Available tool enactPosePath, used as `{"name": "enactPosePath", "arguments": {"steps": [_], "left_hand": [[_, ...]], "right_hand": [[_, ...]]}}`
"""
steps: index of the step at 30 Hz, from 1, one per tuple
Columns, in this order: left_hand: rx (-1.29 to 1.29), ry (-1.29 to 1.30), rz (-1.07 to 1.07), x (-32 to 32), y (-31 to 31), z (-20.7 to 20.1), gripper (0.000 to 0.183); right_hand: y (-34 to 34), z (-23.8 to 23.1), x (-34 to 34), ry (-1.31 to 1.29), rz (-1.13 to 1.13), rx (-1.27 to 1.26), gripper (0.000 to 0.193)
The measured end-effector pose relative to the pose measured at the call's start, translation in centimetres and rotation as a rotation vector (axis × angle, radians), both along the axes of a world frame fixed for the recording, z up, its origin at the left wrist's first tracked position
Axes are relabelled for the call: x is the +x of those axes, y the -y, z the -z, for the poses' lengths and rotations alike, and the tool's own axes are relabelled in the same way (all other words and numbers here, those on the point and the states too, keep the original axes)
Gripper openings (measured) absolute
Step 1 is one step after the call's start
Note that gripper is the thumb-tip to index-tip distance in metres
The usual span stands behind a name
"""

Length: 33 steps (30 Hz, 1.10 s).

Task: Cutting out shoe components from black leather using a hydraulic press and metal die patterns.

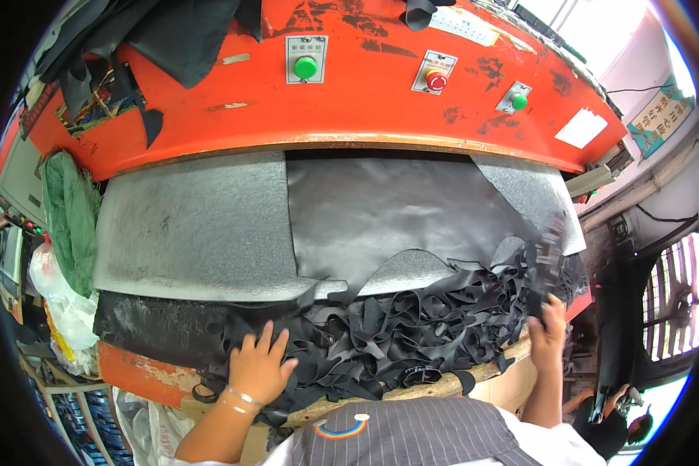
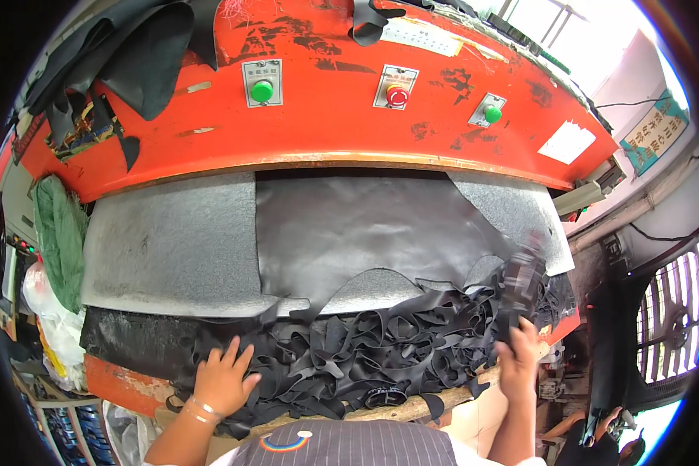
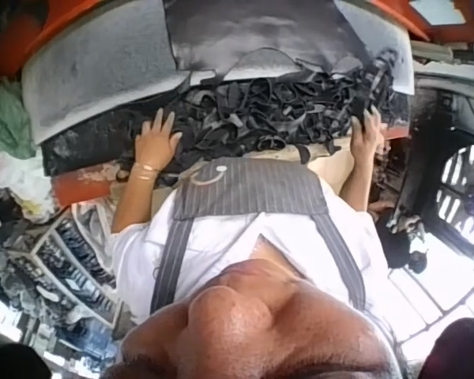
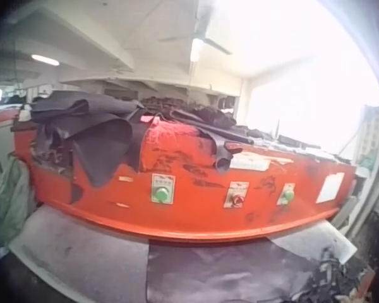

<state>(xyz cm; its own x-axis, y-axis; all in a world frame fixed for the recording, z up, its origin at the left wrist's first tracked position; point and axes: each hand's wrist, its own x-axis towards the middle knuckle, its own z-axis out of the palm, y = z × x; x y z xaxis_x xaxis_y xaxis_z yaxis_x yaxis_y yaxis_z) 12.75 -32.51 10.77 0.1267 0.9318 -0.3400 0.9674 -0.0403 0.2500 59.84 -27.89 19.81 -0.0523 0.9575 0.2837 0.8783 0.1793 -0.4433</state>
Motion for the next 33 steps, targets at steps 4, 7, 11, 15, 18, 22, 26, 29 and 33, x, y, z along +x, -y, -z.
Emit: {"name": "enactPosePath", "arguments": {"steps": [4, 7, 11, 15, 18, 22, 26, 29, 33], "left_hand": [[-0.247, 0.293, -0.026, -3.6, 2.5, -4.9, 0.063], [0.111, 0.333, 0.04, -4.6, 1.8, -8.5, 0.063], [0.3, 0.433, -0.064, -3.3, -1.5, -8.7, 0.058], [0.306, 0.768, -0.074, -0.9, -6.3, -3.4, 0.06], [0.114, 0.936, -0.25, 1.5, -11.2, -0.5, 0.066], [0.527, 0.642, -0.234, 0.8, -17.9, 6.4, 0.073], [0.508, 0.413, -0.315, 1.7, -22.1, 7.1, 0.077], [0.565, 0.356, -0.3, 2.4, -22.3, 7.1, 0.076], [0.602, 0.51, -0.363, 1.4, -22.3, 6.9, 0.074]], "right_hand": [[-8.1, 1.3, -7.9, 0.219, -0.658, 0.011, 0.032], [-14.0, 3.8, -12.2, 0.278, -0.933, 0.003, 0.029], [-19.1, 6.9, -15.2, 0.252, -1.126, 0.043, 0.021], [-20.5, 8.4, -15.9, 0.253, -1.133, 0.001, 0.018], [-21.3, 10.2, -15.1, 0.247, -1.128, 0.025, 0.031], [-18.7, 9.9, -16.2, 0.269, -0.836, 0.133, 0.056], [-17.6, 12.2, -15.3, 0.018, -0.231, -0.149, 0.079], [-17.9, 12.3, -14.8, -0.055, -0.227, -0.157, 0.063], [-18.2, 12.2, -15.0, -0.136, -0.215, -0.084, 0.054]]}}
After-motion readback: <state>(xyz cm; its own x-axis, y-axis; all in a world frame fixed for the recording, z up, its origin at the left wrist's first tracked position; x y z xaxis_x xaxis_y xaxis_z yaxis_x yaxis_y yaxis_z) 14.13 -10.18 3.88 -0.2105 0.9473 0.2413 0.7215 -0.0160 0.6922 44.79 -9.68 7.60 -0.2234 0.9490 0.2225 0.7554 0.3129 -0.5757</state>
